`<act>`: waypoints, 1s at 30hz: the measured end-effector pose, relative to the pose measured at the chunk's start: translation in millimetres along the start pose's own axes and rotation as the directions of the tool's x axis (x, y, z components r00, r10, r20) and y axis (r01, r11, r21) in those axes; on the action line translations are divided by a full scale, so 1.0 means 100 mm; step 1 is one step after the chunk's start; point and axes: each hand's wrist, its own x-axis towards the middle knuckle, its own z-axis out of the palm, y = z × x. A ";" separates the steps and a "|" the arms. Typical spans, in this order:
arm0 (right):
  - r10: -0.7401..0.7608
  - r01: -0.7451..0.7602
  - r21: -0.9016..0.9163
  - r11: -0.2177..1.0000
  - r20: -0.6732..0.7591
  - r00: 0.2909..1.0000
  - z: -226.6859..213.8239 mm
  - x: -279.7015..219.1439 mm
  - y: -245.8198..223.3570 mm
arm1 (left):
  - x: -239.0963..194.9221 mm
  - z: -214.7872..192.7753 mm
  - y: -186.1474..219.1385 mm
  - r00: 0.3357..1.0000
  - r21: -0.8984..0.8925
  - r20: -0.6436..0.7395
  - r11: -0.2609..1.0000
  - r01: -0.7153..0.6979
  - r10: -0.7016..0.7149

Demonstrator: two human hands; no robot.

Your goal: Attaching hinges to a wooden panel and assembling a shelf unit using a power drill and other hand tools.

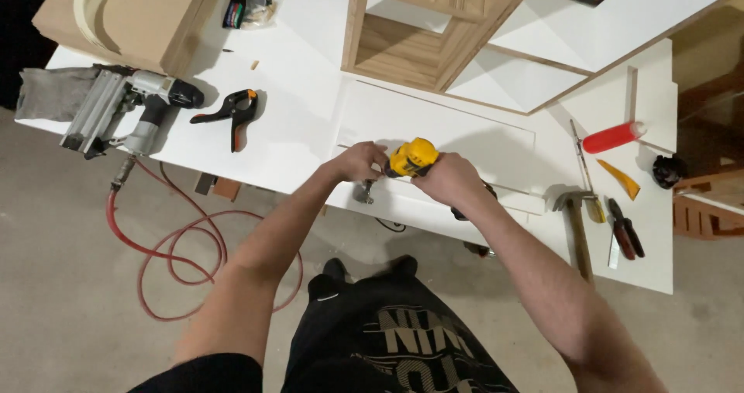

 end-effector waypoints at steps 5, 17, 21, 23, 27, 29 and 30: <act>-0.092 0.094 -0.097 0.991 0.022 0.996 0.24 0.27 0.03 | 0.31 0.44 -0.83 0.998 0.169 0.062 0.985 0.017 -0.028; -0.113 0.115 -0.081 0.990 0.031 0.993 0.30 0.34 0.02 | 0.15 0.34 -0.56 0.999 0.119 0.012 0.992 0.033 -0.035; -0.133 0.134 -0.072 0.988 0.022 0.991 0.30 0.27 -0.02 | 0.16 0.37 -0.60 0.998 0.169 0.022 0.984 0.051 -0.056; -0.110 0.111 -0.049 0.993 0.033 0.993 0.27 0.24 -0.06 | 0.21 0.42 -0.68 0.996 0.174 0.029 0.982 0.075 -0.081; -0.108 0.109 -0.060 0.992 0.030 0.994 0.31 0.28 -0.06 | 0.17 0.41 -0.65 0.999 0.171 0.004 0.984 0.045 -0.046; -0.102 0.104 -0.060 0.993 0.034 0.994 0.30 0.26 -0.08 | 0.17 0.40 -0.64 1.000 0.198 0.016 0.980 0.019 -0.023; -0.103 0.105 -0.061 0.993 0.033 0.994 0.30 0.28 -0.08 | 0.20 0.44 -0.69 1.000 0.198 0.014 0.980 0.019 -0.023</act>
